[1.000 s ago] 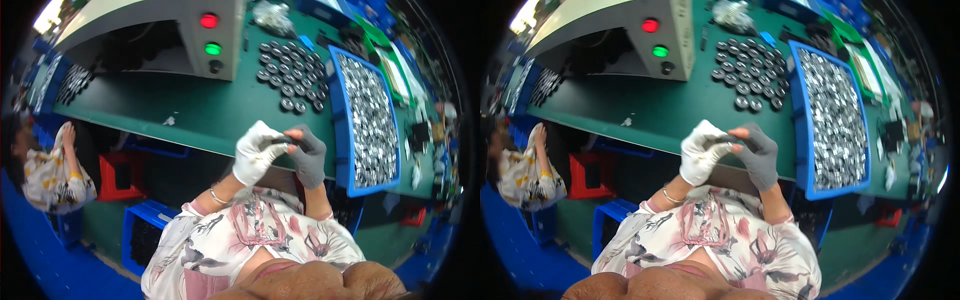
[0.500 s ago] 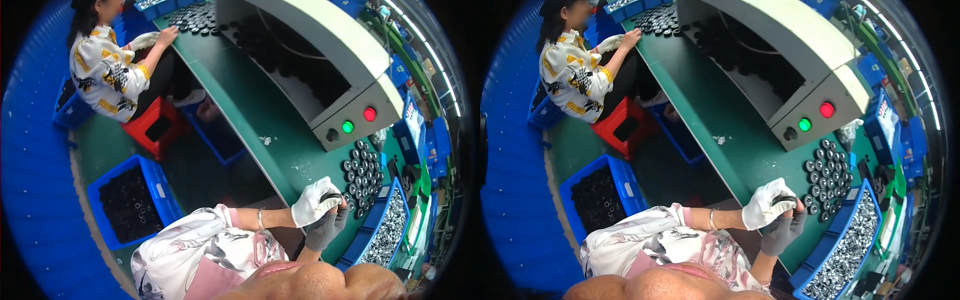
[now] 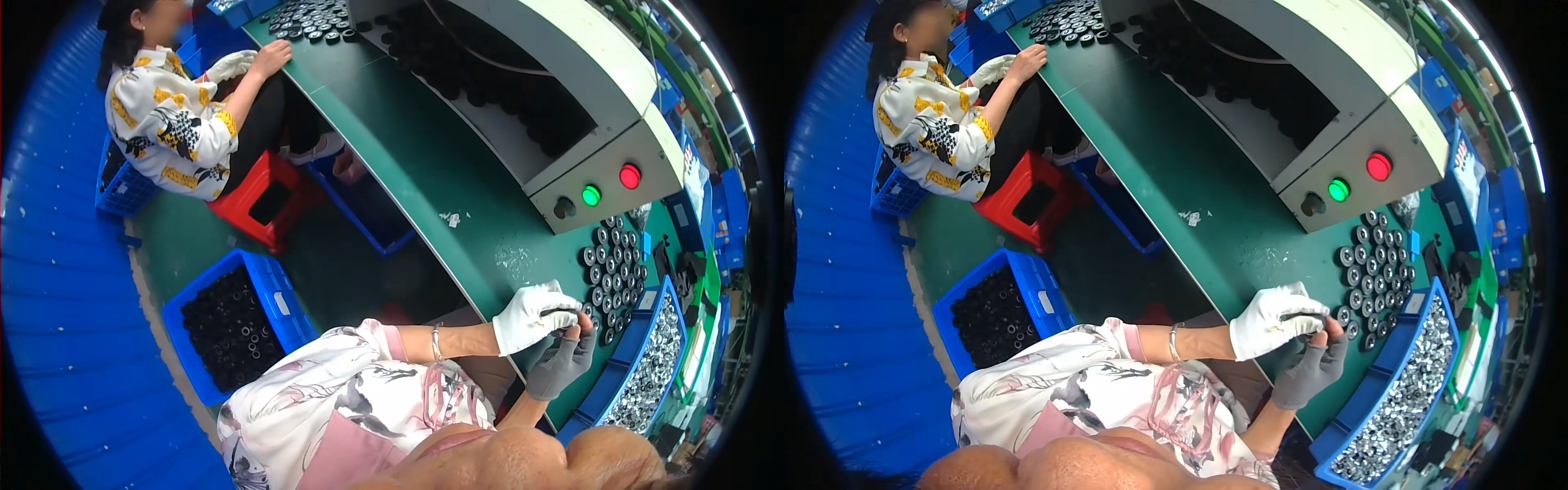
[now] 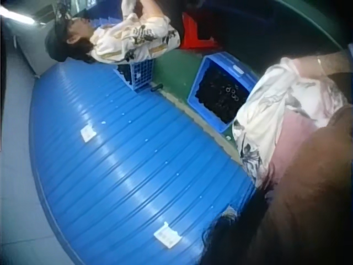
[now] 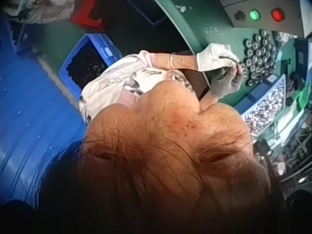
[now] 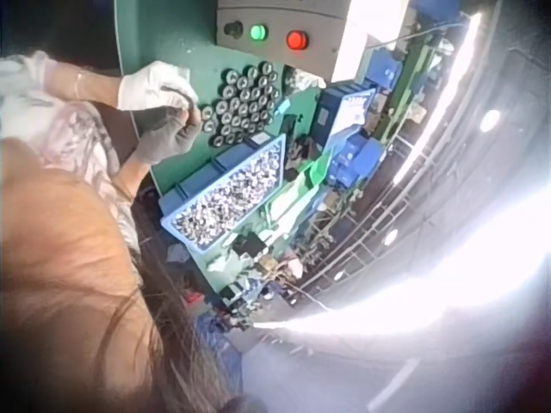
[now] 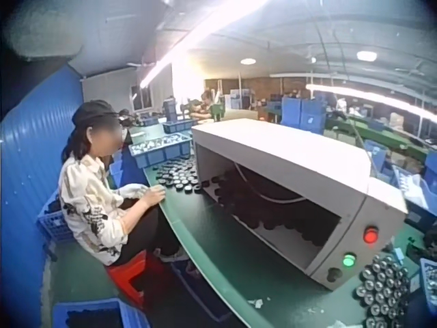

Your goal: Assembling small wheel bearings or mechanical components at a factory workbench.

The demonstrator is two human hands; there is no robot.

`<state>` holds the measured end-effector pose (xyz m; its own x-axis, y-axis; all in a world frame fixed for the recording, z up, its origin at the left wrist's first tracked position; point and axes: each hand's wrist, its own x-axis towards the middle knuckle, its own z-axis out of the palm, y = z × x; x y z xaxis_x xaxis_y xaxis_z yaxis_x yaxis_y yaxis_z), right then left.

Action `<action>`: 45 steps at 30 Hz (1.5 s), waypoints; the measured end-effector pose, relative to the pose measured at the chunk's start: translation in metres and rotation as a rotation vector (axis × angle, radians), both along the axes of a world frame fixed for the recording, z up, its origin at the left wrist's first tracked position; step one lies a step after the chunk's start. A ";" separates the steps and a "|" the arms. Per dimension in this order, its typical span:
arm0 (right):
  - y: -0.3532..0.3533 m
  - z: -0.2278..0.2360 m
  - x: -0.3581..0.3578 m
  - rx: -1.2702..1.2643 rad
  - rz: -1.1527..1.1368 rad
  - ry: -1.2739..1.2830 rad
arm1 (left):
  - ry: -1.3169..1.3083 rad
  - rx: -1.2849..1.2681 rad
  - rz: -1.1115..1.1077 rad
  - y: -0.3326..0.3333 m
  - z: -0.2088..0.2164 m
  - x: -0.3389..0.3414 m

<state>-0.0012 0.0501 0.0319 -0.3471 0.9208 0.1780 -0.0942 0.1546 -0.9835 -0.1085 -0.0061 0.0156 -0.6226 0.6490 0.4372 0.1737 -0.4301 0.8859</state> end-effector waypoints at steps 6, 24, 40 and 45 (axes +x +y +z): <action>-0.010 0.002 0.008 0.171 -0.049 -0.059 | -0.613 0.018 -0.333 -0.012 0.010 0.023; -0.019 -0.003 0.040 0.393 0.009 -0.117 | -0.587 -0.096 -0.324 -0.019 -0.001 0.038; 0.033 -0.012 0.056 0.143 -0.008 0.106 | -0.420 -0.124 -0.175 0.030 0.012 0.071; 0.042 0.000 0.078 0.345 0.078 -0.105 | -0.156 -0.282 -0.119 0.024 -0.008 0.067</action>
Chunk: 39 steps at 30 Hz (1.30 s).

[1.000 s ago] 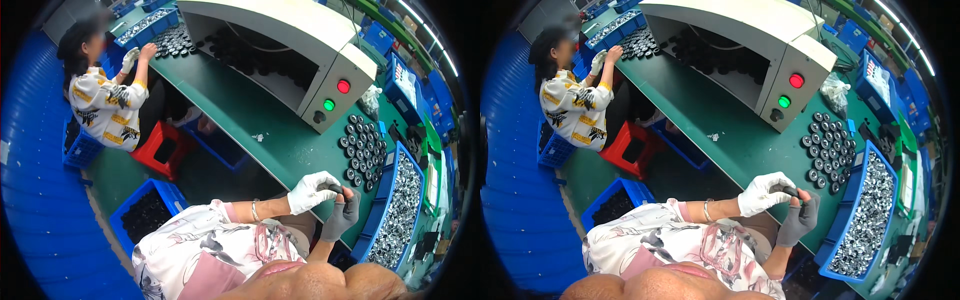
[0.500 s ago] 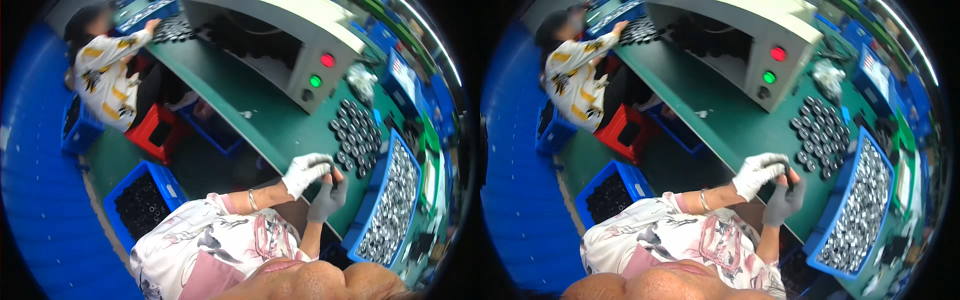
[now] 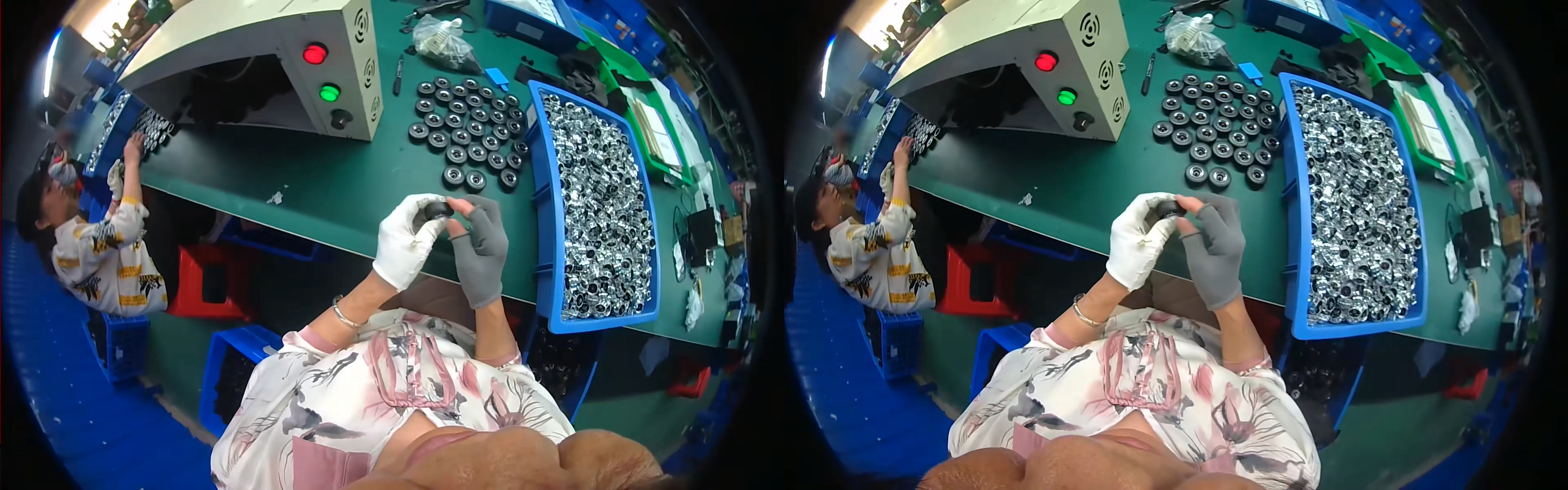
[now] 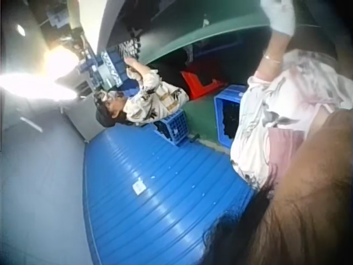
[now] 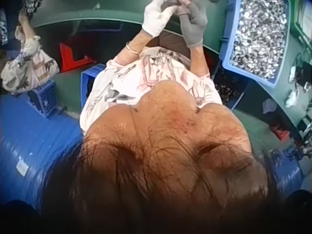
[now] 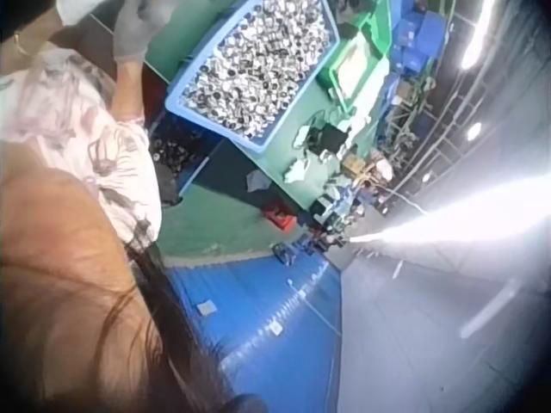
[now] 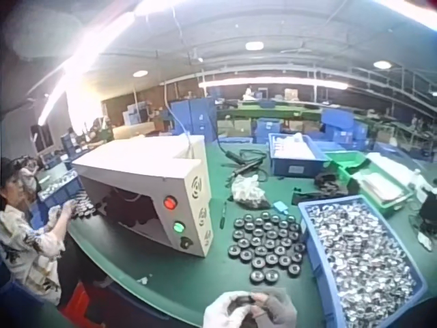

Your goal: Assembling small wheel bearings or mechanical components at a factory workbench.

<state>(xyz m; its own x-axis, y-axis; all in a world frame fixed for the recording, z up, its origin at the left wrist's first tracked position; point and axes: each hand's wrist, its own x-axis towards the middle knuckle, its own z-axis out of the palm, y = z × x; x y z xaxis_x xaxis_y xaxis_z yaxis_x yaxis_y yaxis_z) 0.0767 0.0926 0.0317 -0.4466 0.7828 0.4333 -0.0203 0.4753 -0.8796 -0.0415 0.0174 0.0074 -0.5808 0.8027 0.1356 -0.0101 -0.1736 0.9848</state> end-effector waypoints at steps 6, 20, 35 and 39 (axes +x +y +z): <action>-0.005 -0.001 0.000 -0.062 0.068 0.013 | -0.114 -0.005 0.009 -0.013 0.008 0.000; -0.050 0.003 0.003 -0.093 0.133 0.080 | -0.209 0.061 -0.119 -0.054 0.017 -0.001; -0.052 -0.001 0.020 -0.384 0.244 0.145 | -0.515 0.119 -0.128 -0.059 0.009 0.022; -0.029 -0.001 0.026 -0.041 0.366 -0.038 | -0.412 0.060 -0.145 -0.061 0.016 0.017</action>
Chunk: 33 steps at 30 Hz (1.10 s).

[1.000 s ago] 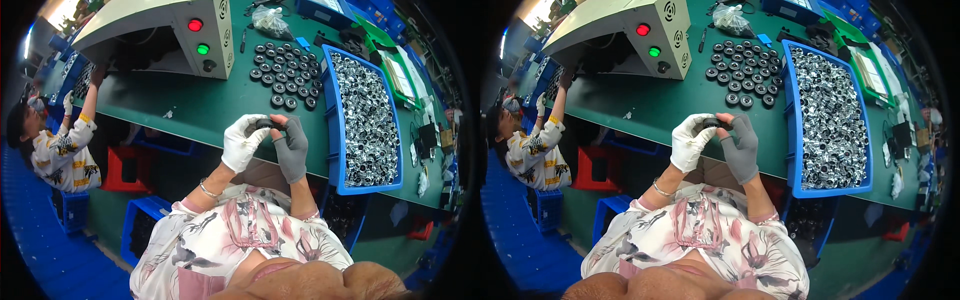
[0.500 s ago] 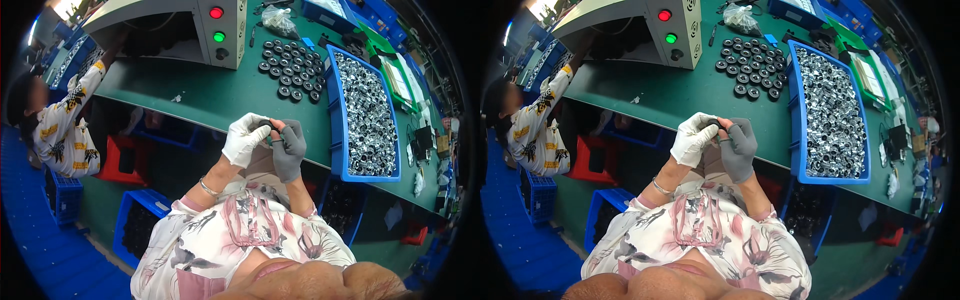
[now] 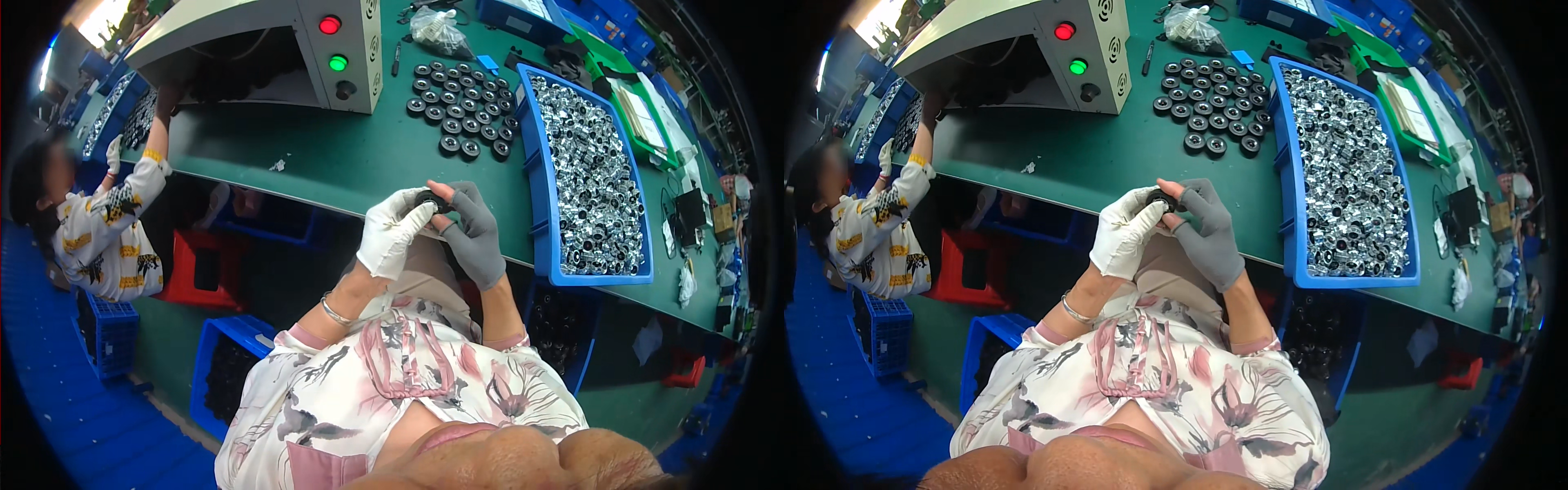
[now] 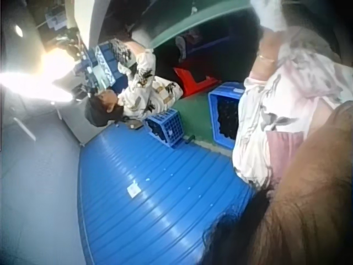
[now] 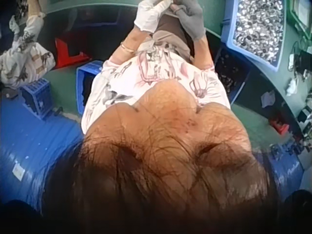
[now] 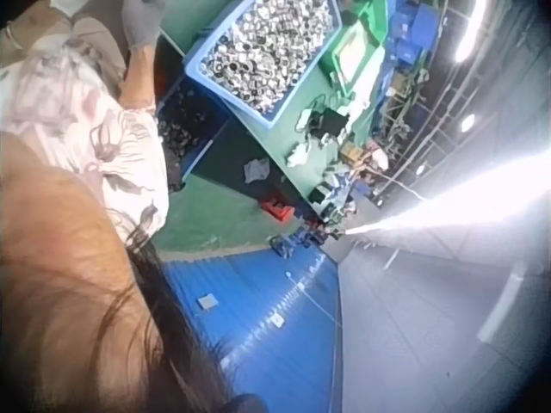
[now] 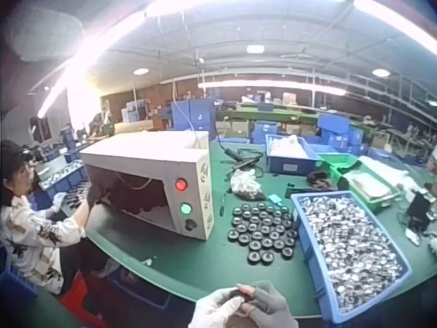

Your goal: Assembling small wheel bearings or mechanical components at a factory workbench.

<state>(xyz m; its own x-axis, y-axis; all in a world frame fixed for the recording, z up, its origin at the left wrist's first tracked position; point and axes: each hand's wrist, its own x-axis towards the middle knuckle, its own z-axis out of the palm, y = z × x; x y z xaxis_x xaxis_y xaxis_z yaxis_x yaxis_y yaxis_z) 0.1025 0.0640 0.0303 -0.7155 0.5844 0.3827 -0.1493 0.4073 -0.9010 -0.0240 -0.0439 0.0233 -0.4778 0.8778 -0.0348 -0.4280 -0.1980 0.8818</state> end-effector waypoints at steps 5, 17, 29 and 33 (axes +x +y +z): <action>-0.003 -0.002 -0.001 0.063 -0.001 -0.001 | -0.040 -0.066 -0.045 -0.004 0.000 -0.007; 0.013 -0.003 -0.003 0.011 -0.028 -0.021 | -0.327 0.149 -0.169 -0.006 0.004 -0.013; 0.002 -0.011 -0.009 -0.224 0.045 -0.027 | -0.301 -0.085 -0.197 -0.013 0.006 -0.016; 0.006 -0.006 -0.010 0.056 0.007 -0.069 | -0.293 -0.105 -0.202 -0.009 0.003 -0.021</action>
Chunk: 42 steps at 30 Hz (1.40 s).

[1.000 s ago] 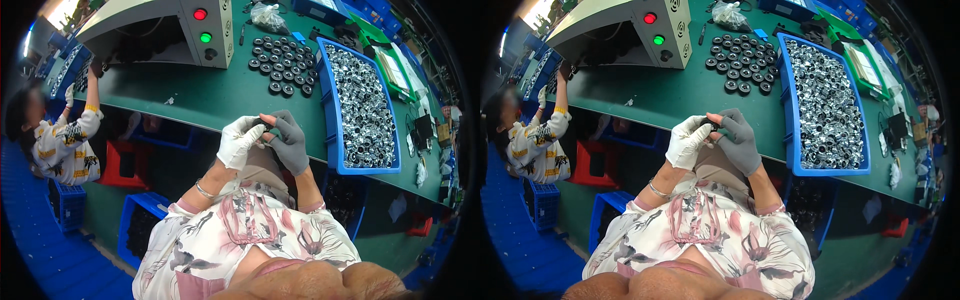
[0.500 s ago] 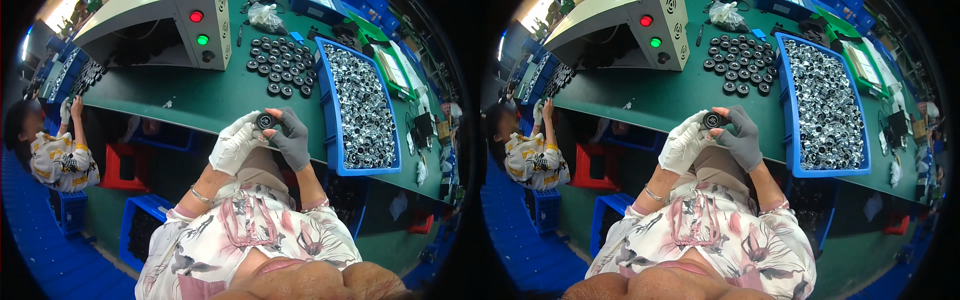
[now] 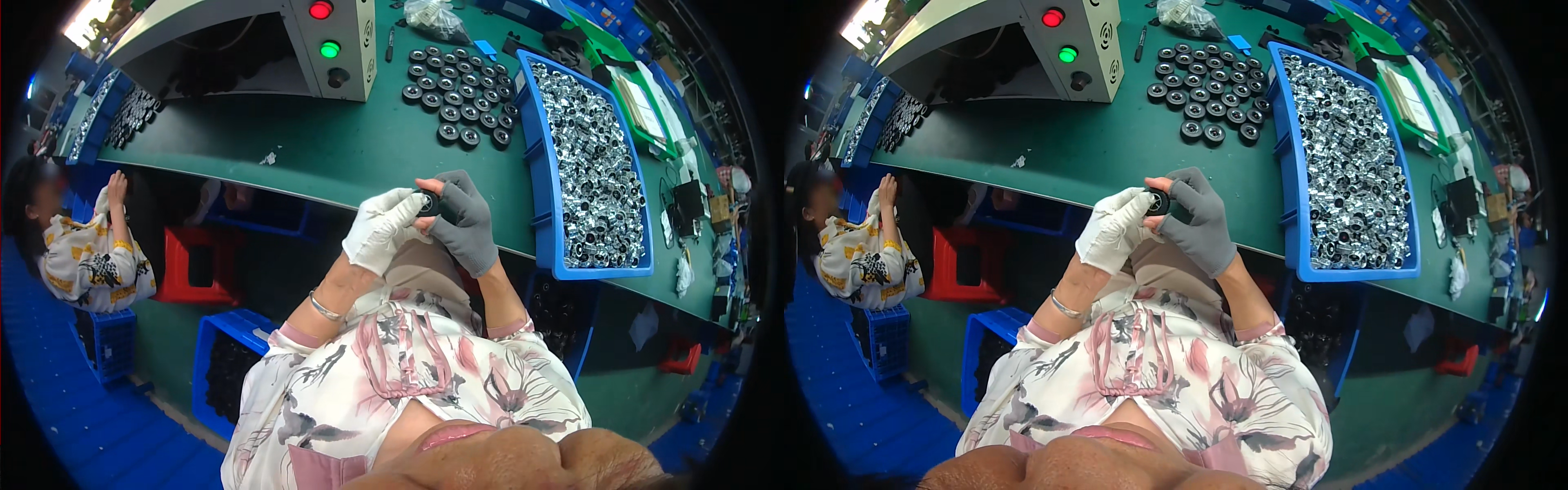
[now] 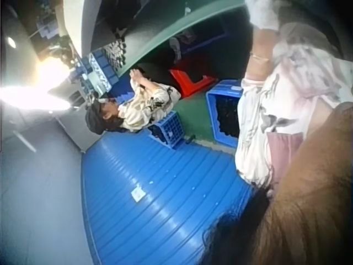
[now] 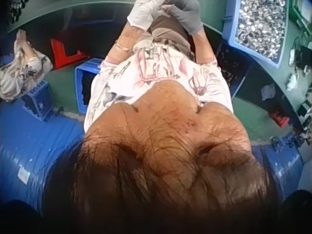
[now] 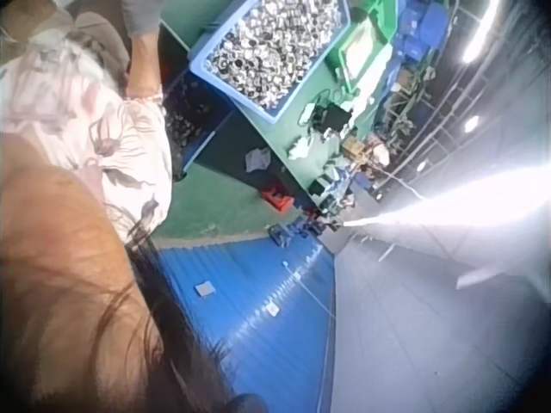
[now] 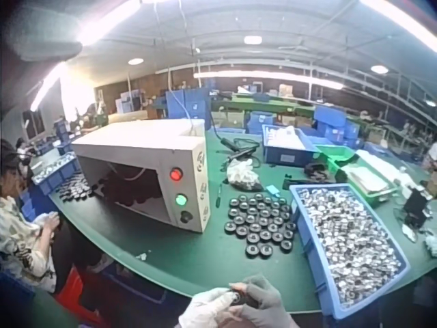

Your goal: Assembling small wheel bearings or mechanical components at a factory workbench.

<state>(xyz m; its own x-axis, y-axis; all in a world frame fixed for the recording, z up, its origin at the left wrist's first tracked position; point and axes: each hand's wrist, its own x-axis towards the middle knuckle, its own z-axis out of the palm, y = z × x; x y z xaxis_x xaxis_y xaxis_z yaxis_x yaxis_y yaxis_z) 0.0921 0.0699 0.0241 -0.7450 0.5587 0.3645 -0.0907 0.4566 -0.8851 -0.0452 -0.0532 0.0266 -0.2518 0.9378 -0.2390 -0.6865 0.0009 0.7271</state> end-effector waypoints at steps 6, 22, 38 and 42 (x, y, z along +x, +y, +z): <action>-0.008 0.000 -0.003 -0.203 -0.158 0.035 | -0.043 0.050 0.122 0.011 -0.005 0.011; -0.009 0.002 0.001 -0.392 -0.180 0.091 | 0.313 0.036 0.281 0.025 -0.004 0.014; -0.010 0.005 -0.008 -0.301 -0.173 0.170 | 0.438 0.091 0.327 0.033 -0.007 0.010; -0.012 -0.002 -0.012 -0.156 -0.220 0.131 | 0.396 0.120 0.340 0.034 -0.018 0.007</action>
<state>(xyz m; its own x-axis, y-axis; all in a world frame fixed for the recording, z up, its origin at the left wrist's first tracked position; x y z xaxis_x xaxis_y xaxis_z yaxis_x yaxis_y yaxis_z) 0.0799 0.0575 0.0216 -0.5521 0.7584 0.3465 -0.1224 0.3374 -0.9334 -0.0381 -0.0194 0.0089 -0.5956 0.8023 0.0394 -0.3069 -0.2725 0.9119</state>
